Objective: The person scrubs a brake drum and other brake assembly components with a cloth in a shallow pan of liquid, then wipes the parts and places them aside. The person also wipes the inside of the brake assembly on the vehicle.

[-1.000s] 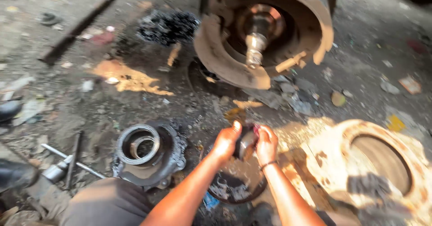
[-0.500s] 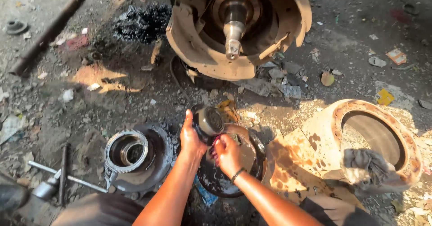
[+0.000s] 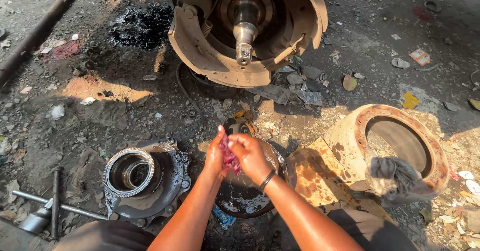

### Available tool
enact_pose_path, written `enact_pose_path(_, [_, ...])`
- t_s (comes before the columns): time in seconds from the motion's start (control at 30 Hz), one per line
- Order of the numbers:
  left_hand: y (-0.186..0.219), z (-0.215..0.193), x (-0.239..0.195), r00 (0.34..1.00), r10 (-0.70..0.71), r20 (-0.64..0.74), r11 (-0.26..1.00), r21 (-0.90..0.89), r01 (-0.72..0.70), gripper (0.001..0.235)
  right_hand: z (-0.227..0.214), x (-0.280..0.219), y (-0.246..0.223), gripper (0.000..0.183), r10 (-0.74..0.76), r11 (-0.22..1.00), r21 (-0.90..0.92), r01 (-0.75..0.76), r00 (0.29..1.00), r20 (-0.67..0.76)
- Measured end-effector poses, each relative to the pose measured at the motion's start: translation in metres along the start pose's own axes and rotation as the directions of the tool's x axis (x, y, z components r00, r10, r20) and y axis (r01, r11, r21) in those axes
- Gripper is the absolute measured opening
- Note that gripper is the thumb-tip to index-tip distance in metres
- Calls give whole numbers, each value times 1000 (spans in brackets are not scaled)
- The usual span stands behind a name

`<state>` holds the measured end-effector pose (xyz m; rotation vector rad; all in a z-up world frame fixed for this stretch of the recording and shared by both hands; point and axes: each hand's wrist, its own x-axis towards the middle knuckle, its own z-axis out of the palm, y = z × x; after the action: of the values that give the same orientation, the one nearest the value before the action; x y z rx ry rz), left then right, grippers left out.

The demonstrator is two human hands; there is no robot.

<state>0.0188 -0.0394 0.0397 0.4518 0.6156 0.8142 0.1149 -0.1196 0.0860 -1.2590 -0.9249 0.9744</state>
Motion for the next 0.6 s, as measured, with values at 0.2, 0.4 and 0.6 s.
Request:
enact_pose_path(0.2, [25, 16, -19, 990, -117, 76, 990, -69, 122, 73, -71, 21, -47, 12, 36, 919, 387, 77, 960, -278])
enact_pose_path(0.4, [42, 31, -30, 975, -198, -105, 978, -93, 188, 73, -73, 22, -52, 17, -64, 976, 178, 122, 952, -300])
enact_pose_path(0.6, [35, 28, -28, 961, -251, -120, 966, -99, 240, 73, -8, -17, -55, 18, -314, 768, -617, 172, 941, -129])
